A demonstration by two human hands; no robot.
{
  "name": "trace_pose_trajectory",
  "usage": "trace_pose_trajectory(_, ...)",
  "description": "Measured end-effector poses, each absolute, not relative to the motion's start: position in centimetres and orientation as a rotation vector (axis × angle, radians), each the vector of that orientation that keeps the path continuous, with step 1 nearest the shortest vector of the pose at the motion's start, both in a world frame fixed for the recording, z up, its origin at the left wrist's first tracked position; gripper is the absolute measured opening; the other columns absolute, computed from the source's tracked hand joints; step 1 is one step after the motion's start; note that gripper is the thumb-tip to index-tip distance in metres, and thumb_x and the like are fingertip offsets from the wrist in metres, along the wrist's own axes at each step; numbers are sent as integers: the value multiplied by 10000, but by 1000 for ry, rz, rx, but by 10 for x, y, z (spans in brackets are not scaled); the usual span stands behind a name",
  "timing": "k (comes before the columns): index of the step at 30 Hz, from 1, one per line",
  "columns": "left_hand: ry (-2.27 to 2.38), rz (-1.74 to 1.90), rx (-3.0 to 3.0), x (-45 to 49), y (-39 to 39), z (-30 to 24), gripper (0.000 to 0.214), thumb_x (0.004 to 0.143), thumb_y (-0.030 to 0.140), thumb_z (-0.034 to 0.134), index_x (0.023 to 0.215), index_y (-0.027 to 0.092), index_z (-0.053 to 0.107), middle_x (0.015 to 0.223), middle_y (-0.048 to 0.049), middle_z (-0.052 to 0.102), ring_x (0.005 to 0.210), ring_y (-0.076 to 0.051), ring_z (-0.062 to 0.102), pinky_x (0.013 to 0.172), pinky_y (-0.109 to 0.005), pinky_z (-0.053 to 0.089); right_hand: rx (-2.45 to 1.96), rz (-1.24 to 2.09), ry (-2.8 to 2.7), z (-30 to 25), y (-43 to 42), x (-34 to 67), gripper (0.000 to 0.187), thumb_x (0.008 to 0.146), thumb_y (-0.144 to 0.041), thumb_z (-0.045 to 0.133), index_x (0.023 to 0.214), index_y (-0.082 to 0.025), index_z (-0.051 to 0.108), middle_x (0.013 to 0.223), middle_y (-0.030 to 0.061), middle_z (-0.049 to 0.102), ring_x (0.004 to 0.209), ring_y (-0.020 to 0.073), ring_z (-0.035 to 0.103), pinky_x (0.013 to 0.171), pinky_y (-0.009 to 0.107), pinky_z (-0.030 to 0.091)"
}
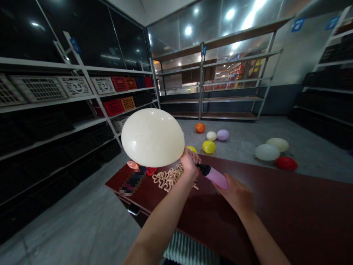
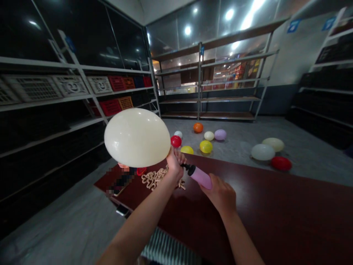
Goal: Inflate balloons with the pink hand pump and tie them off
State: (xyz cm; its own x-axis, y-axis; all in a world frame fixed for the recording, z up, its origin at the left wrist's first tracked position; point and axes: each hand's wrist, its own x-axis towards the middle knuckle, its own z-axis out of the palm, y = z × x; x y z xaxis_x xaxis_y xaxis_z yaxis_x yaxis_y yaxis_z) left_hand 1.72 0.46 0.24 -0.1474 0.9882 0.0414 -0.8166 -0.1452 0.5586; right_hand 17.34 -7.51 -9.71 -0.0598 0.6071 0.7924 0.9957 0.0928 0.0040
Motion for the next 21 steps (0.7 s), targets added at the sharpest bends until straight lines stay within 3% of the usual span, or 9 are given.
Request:
trace_pose_trajectory(7,519,1741,370,-35,0,6,523,988,338,398,515,188,234,381,47,186,323,-85,181,369,-241,173,-1537,-839,-1861,-105,-76,173,326,792,-495,602,925,-206,674,697,27,686,593,171,618,562,277,362)
trace_pose_trajectory(16,535,1802,343,-112,-1,14,491,982,262,412,541,179,213,391,59,182,328,-73,176,389,-227,176,-1550,-613,-2032,-93,-79,159,329,788,-447,625,962,-175,687,804,59,711,689,181,636,636,275,375)
trace_pose_trajectory(21,503,1845,416,-122,1,29,501,1007,302,375,543,181,228,394,67,190,321,-71,189,382,-223,182,-1592,-480,-2035,-87,-79,146,364,811,-479,594,986,-170,672,859,70,724,723,174,639,649,263,359)
